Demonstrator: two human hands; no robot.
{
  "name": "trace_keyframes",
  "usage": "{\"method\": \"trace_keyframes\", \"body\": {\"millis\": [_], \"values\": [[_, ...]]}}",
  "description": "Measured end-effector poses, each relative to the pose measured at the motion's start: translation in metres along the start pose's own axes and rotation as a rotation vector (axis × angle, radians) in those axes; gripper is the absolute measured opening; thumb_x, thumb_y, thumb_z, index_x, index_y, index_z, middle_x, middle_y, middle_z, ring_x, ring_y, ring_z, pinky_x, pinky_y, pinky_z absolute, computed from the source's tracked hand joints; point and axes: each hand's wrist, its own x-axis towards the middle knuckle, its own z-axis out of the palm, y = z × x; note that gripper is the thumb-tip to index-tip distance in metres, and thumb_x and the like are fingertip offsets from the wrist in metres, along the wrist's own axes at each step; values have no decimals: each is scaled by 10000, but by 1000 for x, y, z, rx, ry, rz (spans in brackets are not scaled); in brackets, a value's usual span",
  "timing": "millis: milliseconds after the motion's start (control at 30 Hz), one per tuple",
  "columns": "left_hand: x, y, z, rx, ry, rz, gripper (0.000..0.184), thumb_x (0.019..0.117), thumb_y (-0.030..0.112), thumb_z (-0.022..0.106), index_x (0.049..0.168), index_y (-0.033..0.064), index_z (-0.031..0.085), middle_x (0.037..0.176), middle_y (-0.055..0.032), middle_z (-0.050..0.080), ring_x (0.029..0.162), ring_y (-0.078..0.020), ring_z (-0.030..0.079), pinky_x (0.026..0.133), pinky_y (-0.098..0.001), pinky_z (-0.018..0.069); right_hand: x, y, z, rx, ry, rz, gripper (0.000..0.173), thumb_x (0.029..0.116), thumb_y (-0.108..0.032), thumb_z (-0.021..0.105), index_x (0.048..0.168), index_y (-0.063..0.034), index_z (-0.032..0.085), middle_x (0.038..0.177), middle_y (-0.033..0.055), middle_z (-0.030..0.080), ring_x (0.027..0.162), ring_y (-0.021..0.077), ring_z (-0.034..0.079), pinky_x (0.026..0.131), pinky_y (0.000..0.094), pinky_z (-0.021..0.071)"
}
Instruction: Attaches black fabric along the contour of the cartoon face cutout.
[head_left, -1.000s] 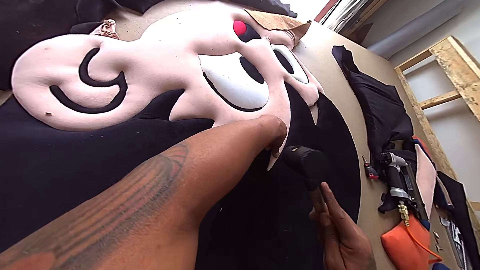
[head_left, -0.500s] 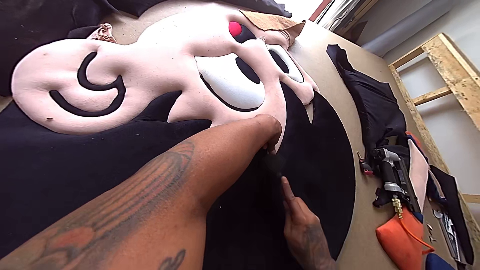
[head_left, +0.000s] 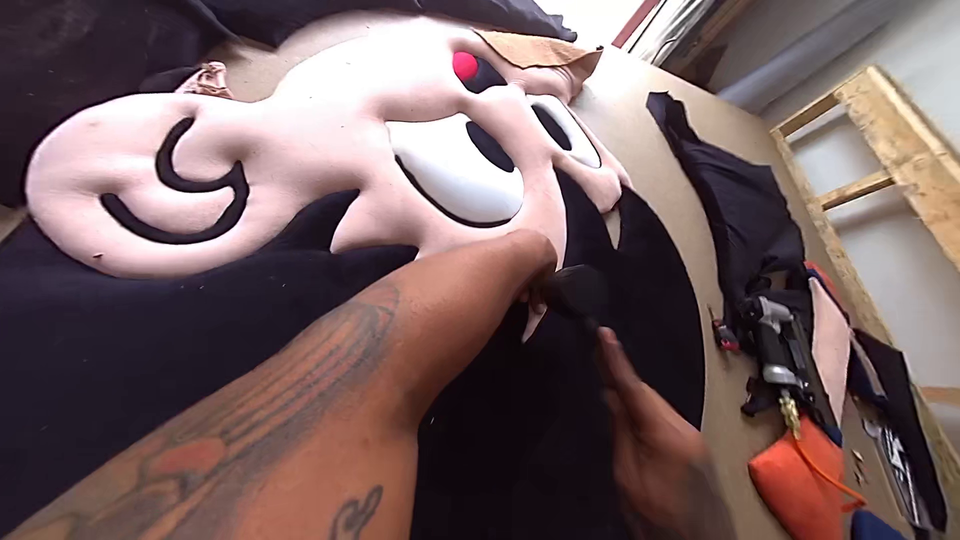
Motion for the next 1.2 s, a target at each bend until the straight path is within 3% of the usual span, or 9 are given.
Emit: {"method": "trace_keyframes", "body": {"millis": [133, 300, 433, 633, 767, 900, 1000, 1133, 1200], "values": [[2, 0, -9, 89, -91, 33, 380, 813, 518, 834, 747, 147, 796, 579, -12, 670, 495, -148, 617, 556, -376, 535, 4, -25, -66, 359, 167, 58, 613, 1126, -354, 365, 1606, -1, 221, 847, 53, 598, 600, 91, 546, 491, 282, 499], [2, 0, 1, -185, -107, -46, 234, 868, 315, 814, 824, 91, 763, 631, -43, 668, 520, -146, 614, 558, -329, 533, -39, 19, 52, 71, 29, 36, 480, 1043, -267, 454, 1493, -144, 568, 761, 19, 696, 570, 153, 646, 514, 377, 561], [-2, 2, -6, -12, -110, -8, 307, 851, 415, 823, 806, 112, 795, 634, -30, 685, 538, -142, 624, 591, -354, 537, -18, 14, -4, 193, -26, 102, 490, 1079, -225, 442, 1538, -57, 476, 988, 57, 743, 680, 104, 666, 610, 328, 592], [-41, -16, 23, 88, 313, 101, 477, 822, 544, 788, 843, 73, 714, 887, -124, 705, 881, -326, 696, 749, -601, 558, -32, 66, -59, 318, 165, 326, 548, 1107, -160, 369, 1591, 65, 250, 856, 51, 622, 572, 91, 549, 472, 267, 494], [-52, -42, 60, 11, 424, 70, 417, 879, 592, 671, 909, 179, 720, 887, -50, 700, 883, -271, 693, 726, -555, 565, -65, 144, -36, 80, 123, 594, 539, 1090, -188, 368, 1614, -72, 321, 902, 74, 663, 608, 141, 576, 546, 346, 514], [-67, -38, 68, 1, 335, -117, 490, 824, 647, 674, 934, 171, 711, 928, -77, 708, 931, -301, 698, 752, -564, 565, -103, 187, 4, -66, -29, 625, 579, 1044, -101, 429, 1608, -35, 320, 1540, 258, 478, 1288, 446, 592, 1071, 610, 468], [-59, -19, 59, 77, 279, -199, 581, 757, 706, 716, 953, 160, 712, 968, -88, 713, 980, -312, 698, 784, -566, 565, -101, 198, 5, -202, 5, 624, 541, 1017, -229, 529, 1541, -101, 492, 1312, 281, 617, 1118, 467, 645, 922, 605, 541], [-55, -3, 64, 100, 275, -331, 568, 718, 702, 753, 947, 186, 697, 904, -57, 712, 920, -275, 709, 739, -526, 566, -20, 280, -30, -340, 152, 323, 358, 1024, -356, 507, 1053, -133, 786, 1136, 118, 735, 1055, 320, 706, 894, 502, 585], [-56, 9, 68, 66, 306, -366, 525, 744, 677, 739, 959, 202, 684, 900, -54, 710, 914, -280, 707, 742, -528, 563, 35, 325, -45, -334, 76, 249, 297, 1026, -300, 559, 1136, -119, 767, 1139, 148, 721, 1053, 350, 701, 883, 554, 582]]}}
